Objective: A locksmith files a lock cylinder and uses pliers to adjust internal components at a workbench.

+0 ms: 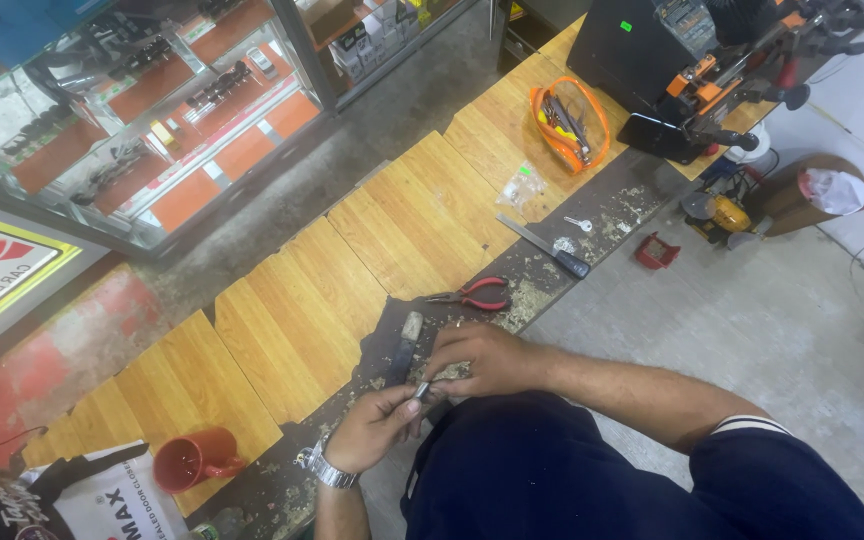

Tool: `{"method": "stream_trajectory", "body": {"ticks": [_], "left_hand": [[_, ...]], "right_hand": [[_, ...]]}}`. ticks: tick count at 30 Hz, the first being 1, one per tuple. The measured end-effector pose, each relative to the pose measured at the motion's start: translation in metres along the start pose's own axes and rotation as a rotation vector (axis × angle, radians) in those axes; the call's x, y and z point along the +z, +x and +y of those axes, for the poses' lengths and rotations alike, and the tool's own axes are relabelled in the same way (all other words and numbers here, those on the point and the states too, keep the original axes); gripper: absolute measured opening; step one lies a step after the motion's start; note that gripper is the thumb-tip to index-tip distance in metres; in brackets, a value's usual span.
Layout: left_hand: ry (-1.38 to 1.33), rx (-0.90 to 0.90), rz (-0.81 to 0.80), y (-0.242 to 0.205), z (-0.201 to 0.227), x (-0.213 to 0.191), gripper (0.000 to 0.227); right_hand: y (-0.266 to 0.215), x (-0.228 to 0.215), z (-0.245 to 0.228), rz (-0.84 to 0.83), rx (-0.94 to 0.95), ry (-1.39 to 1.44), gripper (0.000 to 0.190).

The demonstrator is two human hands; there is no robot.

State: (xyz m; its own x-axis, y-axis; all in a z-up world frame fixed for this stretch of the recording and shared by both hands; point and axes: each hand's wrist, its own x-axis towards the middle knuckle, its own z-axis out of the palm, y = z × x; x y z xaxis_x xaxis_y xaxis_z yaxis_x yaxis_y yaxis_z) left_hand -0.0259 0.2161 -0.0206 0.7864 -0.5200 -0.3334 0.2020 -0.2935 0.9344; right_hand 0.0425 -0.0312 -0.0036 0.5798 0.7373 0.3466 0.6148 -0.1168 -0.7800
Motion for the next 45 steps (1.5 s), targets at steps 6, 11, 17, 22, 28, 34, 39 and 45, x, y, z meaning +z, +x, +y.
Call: {"method": "stream_trajectory", "body": {"ticks": [6,11,17,22,28,34,39,45], "left_hand": [[-0.100,0.115,0.003,-0.002,-0.001,-0.002,0.037],[-0.172,0.184,0.036,0.001,-0.017,0.003,0.034],[-0.275,0.036,0.140,0.006,-0.033,0.012,0.035],[-0.189,-0.142,0.309,0.006,-0.013,0.014,0.040],[-0.101,-0.051,0.336,0.014,-0.023,0.019,0.044],[-0.209,0.124,0.320,0.020,-0.040,0.020,0.036],[-0.298,0.165,0.310,0.020,-0.039,0.017,0.035],[-0.265,0.169,0.306,0.021,-0.028,0.015,0.034]], "right_hand": [[0.010,0.006,-0.006,0.246,-0.255,-0.086,0.016],[0.007,0.017,-0.004,0.340,-0.288,-0.173,0.008],[-0.015,0.023,0.040,0.258,0.068,-0.166,0.019],[-0.024,-0.007,0.119,-0.073,0.660,-0.549,0.059],[-0.010,-0.022,0.121,-0.318,0.948,-0.587,0.061],[-0.016,-0.026,0.103,-0.226,0.986,-0.433,0.059],[-0.087,-0.021,0.131,0.019,0.946,0.970,0.053],[-0.127,0.004,0.122,-0.129,0.626,1.302,0.050]]}}
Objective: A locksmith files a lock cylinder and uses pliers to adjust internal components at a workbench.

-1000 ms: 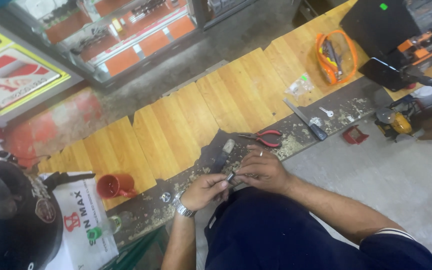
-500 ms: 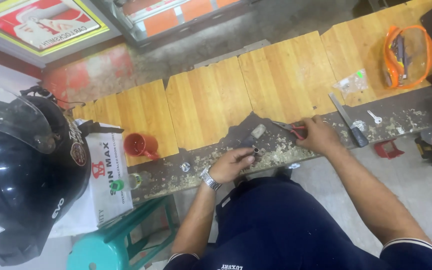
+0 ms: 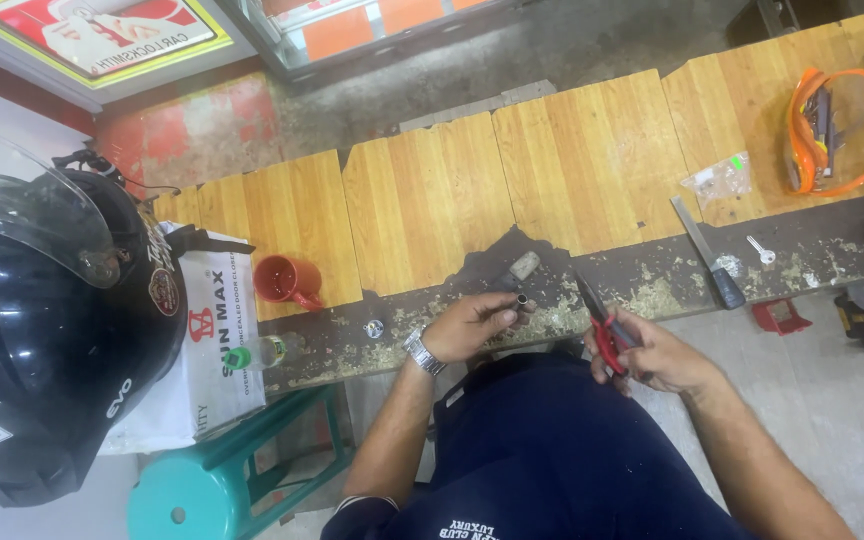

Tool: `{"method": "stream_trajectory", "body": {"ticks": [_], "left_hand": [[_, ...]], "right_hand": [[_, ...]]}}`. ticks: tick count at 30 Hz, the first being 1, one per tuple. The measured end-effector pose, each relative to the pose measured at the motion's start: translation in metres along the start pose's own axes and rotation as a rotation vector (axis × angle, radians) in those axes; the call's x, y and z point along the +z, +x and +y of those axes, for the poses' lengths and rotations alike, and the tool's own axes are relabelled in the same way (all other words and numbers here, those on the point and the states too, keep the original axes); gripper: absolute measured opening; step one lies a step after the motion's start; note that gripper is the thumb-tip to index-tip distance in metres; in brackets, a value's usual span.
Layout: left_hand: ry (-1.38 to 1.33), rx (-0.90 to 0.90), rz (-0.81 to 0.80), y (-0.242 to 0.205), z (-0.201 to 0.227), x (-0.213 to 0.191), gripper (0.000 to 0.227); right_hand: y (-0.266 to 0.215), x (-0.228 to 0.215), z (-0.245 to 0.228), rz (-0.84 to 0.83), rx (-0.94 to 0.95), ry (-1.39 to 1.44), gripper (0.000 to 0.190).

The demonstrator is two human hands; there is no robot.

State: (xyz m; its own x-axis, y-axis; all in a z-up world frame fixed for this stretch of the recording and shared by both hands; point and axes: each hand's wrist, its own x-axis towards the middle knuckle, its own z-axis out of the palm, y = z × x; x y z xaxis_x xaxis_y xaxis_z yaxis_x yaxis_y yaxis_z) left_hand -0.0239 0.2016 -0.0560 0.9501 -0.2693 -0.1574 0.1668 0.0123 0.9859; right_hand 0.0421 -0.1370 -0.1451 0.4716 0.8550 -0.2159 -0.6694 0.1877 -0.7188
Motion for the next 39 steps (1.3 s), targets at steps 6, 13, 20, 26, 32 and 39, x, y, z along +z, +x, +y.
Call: {"method": "stream_trajectory", "body": {"ticks": [6,13,20,26,32,39], "left_hand": [[0.162,0.100,0.049,0.005,0.001,-0.003,0.030],[0.247,0.237,0.151,0.008,0.004,-0.001,0.026],[0.461,0.249,0.196,0.001,0.012,-0.004,0.035],[0.540,0.233,0.240,-0.001,0.014,-0.002,0.027],[0.599,0.202,0.227,-0.003,0.015,-0.001,0.027],[0.691,0.296,0.192,-0.001,0.006,-0.004,0.026]], "right_hand": [[0.022,0.103,-0.106,0.511,0.120,-0.856,0.020],[0.016,0.130,-0.116,0.487,0.054,-1.287,0.029],[0.009,0.120,-0.124,0.271,0.156,-1.813,0.046],[0.008,0.104,-0.118,0.169,-0.184,-2.139,0.043],[0.013,0.113,-0.122,0.160,-0.314,-2.261,0.039],[0.015,0.118,-0.133,0.058,-0.229,-2.377,0.039]]}}
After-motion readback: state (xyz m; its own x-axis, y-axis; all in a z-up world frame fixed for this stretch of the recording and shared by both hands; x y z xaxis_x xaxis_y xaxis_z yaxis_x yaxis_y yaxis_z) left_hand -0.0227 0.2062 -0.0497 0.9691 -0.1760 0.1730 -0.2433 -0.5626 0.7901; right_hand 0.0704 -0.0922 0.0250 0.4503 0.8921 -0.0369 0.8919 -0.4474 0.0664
